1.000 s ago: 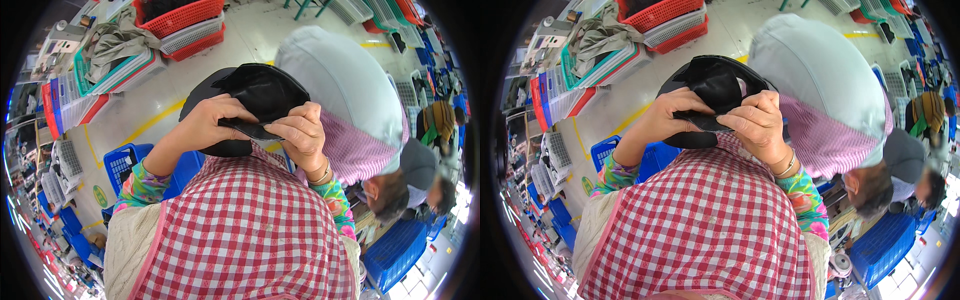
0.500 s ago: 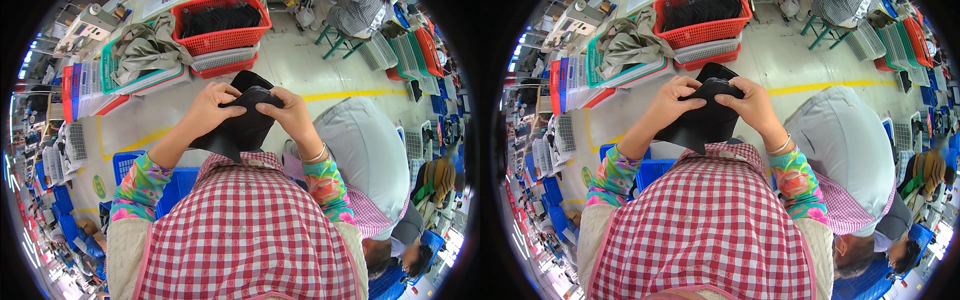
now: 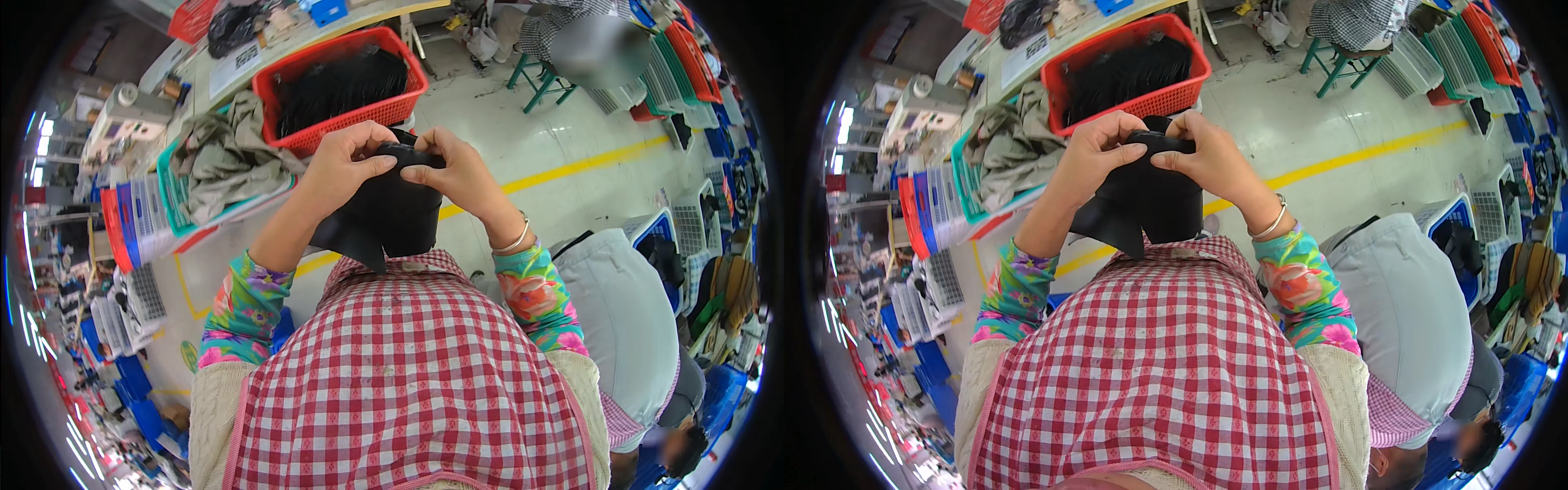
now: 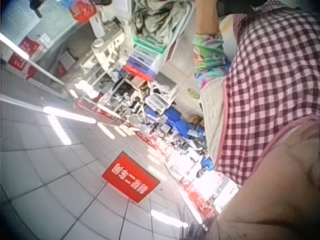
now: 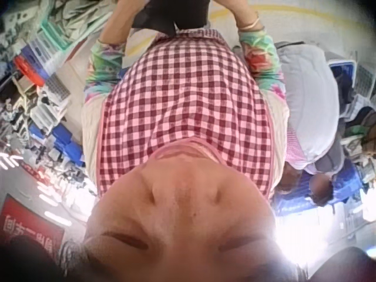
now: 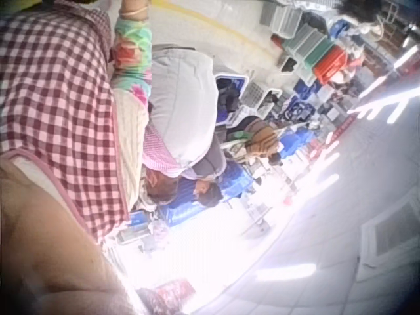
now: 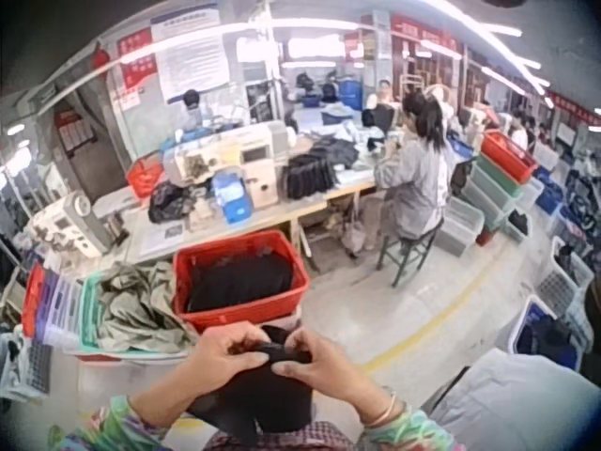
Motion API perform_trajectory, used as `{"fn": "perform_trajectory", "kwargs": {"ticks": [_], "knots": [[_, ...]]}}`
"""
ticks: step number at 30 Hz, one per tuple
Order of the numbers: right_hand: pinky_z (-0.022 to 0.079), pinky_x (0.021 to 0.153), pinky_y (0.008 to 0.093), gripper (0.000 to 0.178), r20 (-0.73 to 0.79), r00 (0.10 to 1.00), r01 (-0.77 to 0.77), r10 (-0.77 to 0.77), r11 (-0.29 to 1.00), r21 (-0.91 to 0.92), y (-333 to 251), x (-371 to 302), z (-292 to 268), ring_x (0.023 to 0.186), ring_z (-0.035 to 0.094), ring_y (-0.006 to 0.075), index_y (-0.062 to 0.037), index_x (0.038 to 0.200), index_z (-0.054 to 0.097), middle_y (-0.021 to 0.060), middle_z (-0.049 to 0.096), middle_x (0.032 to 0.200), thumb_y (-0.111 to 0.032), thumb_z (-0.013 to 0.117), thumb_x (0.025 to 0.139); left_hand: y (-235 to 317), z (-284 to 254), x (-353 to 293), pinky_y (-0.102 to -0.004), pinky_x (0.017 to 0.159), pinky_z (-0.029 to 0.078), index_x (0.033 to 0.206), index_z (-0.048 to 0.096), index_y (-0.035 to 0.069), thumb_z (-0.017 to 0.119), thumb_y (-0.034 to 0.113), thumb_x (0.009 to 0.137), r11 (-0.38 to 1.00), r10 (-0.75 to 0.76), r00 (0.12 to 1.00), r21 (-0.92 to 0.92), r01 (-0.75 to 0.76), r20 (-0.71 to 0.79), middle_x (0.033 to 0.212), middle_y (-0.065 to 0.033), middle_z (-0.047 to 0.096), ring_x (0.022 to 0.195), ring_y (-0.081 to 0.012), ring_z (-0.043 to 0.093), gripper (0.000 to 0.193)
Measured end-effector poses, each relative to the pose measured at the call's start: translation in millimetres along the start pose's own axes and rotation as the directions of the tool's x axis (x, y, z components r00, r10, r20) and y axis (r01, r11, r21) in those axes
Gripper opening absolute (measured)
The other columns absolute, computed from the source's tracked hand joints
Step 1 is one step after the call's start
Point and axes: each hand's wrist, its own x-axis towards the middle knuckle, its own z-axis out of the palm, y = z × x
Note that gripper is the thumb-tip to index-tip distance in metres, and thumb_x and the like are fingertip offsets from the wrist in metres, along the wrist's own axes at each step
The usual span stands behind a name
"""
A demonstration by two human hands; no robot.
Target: The person repeatedly taps black shoe parts with a hammer on a workbench, then walks to another station to attach a small black piece to a shoe upper. They return to the first station to continue hammering, then write in a notebook before moving a blue basket of parts.
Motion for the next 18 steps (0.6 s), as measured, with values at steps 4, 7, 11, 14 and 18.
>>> {"fn": "perform_trajectory", "kwargs": {"ticks": [4,7,11,14,18], "knots": [[0.049,0.068,0.029,0.03,0.003,1.0,0.029,-0.03,0.996,0.083,1,50,-47,0.075,0.058,0.0123,-0.0017,0.098,0.062,0.0047,0.063,0.082,-0.013,0.084,0.082,22,-20,72,-0.0211,0.081,0.046,0.114,0.066,0.001,0.066,0.0,0.089,0.999,-0.023,0.982,0.04,0.016,0.188,0.1,0.0034,0.065,0.089,-0.0039,0.058,0.025],[0.049,0.069,0.0289,0.03,-0.001,0.999,0.035,-0.035,0.999,0.033,1,75,-70,0.077,0.057,0.0119,-0.0019,0.097,0.061,0.0038,0.062,0.082,-0.012,0.085,0.082,39,-32,127,-0.0207,0.074,0.044,0.113,0.067,0.001,0.064,0.003,0.089,0.994,-0.07,0.944,0.105,0.037,0.322,0.095,0.003,0.064,0.083,-0.0035,0.056,0.024],[0.049,0.07,0.0301,0.031,-0.012,0.999,0.051,-0.052,0.996,-0.079,2,99,-106,0.078,0.057,0.013,-0.001,0.099,0.063,0.0046,0.063,0.083,-0.014,0.085,0.082,62,-39,195,-0.0231,0.067,0.052,0.106,0.07,0.001,0.064,0.015,0.096,0.963,-0.245,0.856,0.22,0.159,0.455,0.089,0.0028,0.064,0.081,-0.0052,0.059,0.019],[0.049,0.07,0.0317,0.033,-0.071,0.997,-0.034,0.027,0.995,-0.093,7,113,-132,0.076,0.059,0.0156,0.0001,0.104,0.068,0.008,0.067,0.085,-0.019,0.084,0.083,70,-27,249,-0.0242,0.062,0.055,0.106,0.071,0.001,0.065,0.022,0.098,0.941,-0.306,0.788,0.297,0.164,0.534,0.086,0.0032,0.062,0.078,-0.0056,0.059,0.022],[0.05,0.071,0.0332,0.034,-0.182,0.983,-0.062,0.038,0.99,-0.125,16,127,-175,0.075,0.062,0.0176,-0.0014,0.108,0.072,0.0109,0.071,0.086,-0.024,0.083,0.084,76,-7,326,-0.0236,0.061,0.056,0.106,0.071,0.001,0.066,0.022,0.099,0.939,-0.305,0.678,0.331,0.095,0.668,0.083,0.0047,0.059,0.076,-0.0052,0.059,0.022]]}}
